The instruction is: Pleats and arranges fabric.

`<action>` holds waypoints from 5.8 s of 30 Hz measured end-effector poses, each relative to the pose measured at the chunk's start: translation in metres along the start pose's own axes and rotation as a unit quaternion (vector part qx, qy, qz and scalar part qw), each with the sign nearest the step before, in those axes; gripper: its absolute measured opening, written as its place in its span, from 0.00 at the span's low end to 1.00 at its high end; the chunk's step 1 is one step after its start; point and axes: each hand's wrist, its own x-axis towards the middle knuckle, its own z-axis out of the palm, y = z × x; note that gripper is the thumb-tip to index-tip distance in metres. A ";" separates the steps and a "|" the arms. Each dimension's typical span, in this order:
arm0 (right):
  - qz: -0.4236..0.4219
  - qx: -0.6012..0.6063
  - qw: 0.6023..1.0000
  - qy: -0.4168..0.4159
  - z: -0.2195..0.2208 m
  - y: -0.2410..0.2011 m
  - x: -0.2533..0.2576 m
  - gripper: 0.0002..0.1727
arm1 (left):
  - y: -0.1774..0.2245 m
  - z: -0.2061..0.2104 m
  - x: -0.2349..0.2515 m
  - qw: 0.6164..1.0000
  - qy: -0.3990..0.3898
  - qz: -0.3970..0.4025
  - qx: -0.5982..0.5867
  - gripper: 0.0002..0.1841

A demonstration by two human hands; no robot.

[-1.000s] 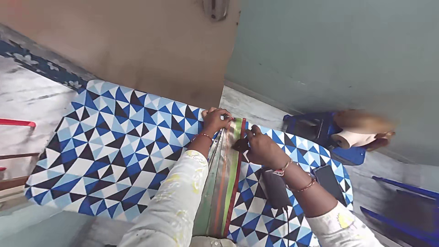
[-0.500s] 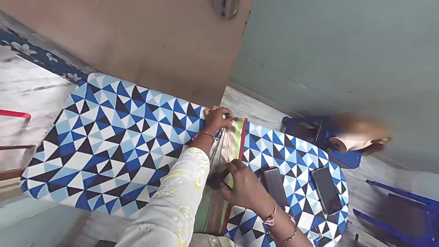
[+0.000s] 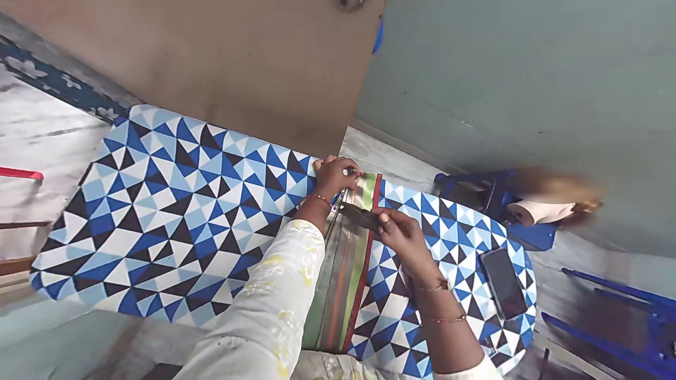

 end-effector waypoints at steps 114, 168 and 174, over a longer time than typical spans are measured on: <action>0.111 -0.169 0.950 0.240 0.035 0.047 0.214 0.13 | 0.010 -0.007 0.008 0.996 -0.065 -0.059 0.011 0.11; 0.271 -0.067 0.956 0.087 0.008 0.056 0.226 0.30 | 0.001 0.003 0.005 0.999 -0.002 -0.033 0.026 0.12; -0.015 -0.225 0.958 0.178 -0.011 0.041 0.141 0.29 | -0.002 0.001 0.007 0.999 -0.018 -0.026 0.035 0.13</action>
